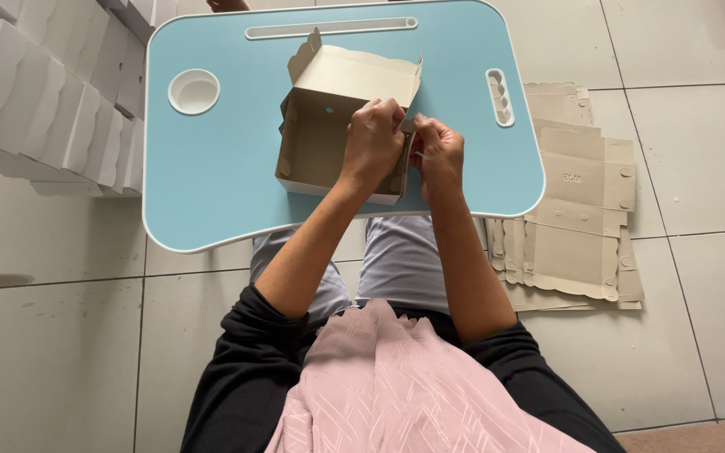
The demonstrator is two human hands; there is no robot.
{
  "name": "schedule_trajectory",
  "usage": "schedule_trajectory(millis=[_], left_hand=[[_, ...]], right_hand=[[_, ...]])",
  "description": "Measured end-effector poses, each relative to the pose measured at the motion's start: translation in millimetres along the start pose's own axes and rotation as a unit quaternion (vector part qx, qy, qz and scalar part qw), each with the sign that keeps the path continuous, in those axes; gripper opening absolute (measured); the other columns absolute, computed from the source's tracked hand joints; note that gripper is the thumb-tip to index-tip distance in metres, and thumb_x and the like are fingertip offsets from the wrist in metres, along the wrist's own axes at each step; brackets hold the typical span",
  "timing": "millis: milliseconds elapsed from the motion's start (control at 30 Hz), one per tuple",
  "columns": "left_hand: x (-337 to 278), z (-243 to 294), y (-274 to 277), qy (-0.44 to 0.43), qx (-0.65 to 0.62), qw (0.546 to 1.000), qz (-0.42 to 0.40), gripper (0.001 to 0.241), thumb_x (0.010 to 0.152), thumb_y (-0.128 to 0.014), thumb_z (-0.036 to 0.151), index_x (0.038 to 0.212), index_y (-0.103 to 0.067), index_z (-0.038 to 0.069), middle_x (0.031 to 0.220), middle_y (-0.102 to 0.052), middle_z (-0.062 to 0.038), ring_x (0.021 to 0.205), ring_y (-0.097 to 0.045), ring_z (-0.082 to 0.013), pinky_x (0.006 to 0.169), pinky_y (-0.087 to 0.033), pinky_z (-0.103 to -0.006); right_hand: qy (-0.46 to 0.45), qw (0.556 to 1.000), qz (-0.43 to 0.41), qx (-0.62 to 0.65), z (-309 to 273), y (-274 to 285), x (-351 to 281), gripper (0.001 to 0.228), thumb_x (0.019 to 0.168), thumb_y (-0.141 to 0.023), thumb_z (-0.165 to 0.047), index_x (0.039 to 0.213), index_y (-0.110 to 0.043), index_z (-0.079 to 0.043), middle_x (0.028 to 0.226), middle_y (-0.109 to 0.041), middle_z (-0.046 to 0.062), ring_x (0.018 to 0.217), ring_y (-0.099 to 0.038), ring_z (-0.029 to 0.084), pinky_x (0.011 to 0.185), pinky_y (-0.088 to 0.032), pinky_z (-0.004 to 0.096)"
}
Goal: Assembling small white cardboard boxes from flat templates on a lap desk.
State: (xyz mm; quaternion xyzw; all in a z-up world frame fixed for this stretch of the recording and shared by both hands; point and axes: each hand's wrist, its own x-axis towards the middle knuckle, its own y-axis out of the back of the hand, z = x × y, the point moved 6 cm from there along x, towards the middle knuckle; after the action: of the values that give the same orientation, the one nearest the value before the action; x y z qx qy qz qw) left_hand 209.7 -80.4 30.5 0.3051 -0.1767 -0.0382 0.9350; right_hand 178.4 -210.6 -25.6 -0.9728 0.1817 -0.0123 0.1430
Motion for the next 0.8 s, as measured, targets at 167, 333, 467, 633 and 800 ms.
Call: schedule_trajectory(millis=[167,333,467,633,800], left_hand=[[3.8,-8.6,-7.5,0.007,-0.026,1.000,-0.007,0.019,0.076,-0.068,0.000,0.088,-0.074,0.013,0.075,-0.066,-0.003,0.073,-0.074,-0.0293,0.068,-0.064,-0.0478],[2.1,-8.5,-13.9,0.004,-0.033,0.999,-0.026,0.020,0.078,-0.068,0.001,0.093,-0.076,0.011,0.079,-0.067,-0.007,0.077,-0.075,-0.0314,0.071,-0.064,-0.0499],[-7.7,-4.7,-3.1,-0.008,-0.035,0.997,-0.066,0.026,0.084,-0.061,0.007,0.105,-0.076,0.014,0.085,-0.072,-0.010,0.083,-0.074,-0.0353,0.074,-0.063,-0.0513],[-29.1,-5.4,48.1,-0.025,0.051,0.997,-0.059,0.024,0.088,-0.061,0.017,0.107,-0.075,0.022,0.090,-0.072,-0.005,0.086,-0.075,-0.0333,0.078,-0.061,-0.0509],[-51.9,-22.6,158.1,-0.066,0.017,0.984,0.165,0.023,0.088,-0.069,-0.002,0.106,-0.075,0.010,0.086,-0.070,-0.012,0.081,-0.072,-0.0317,0.076,-0.058,-0.0427]], right_hand=[[0.046,0.999,0.012,0.013,-19.9,-8.0,-13.4,0.015,0.097,-0.071,-0.017,0.093,-0.067,-0.004,0.071,-0.062,0.006,0.064,-0.065,0.010,0.055,-0.062,0.025],[0.071,0.997,-0.002,-0.012,-26.1,-8.4,-15.4,0.013,0.101,-0.067,-0.014,0.096,-0.072,-0.002,0.076,-0.064,0.004,0.071,-0.064,0.007,0.061,-0.063,0.024],[0.112,0.987,-0.035,-0.108,-42.7,1.4,-28.4,0.023,0.105,-0.064,-0.022,0.110,-0.073,-0.003,0.091,-0.069,0.010,0.081,-0.063,0.011,0.068,-0.060,0.026],[0.164,0.965,-0.031,-0.205,-63.3,25.1,-62.2,0.029,0.106,-0.064,-0.027,0.111,-0.074,-0.001,0.093,-0.068,0.012,0.080,-0.065,0.015,0.067,-0.060,0.032],[0.271,0.906,-0.049,-0.320,-81.5,18.0,-96.7,0.024,0.098,-0.077,-0.024,0.113,-0.076,-0.005,0.089,-0.068,0.011,0.078,-0.070,0.021,0.064,-0.059,0.032]])
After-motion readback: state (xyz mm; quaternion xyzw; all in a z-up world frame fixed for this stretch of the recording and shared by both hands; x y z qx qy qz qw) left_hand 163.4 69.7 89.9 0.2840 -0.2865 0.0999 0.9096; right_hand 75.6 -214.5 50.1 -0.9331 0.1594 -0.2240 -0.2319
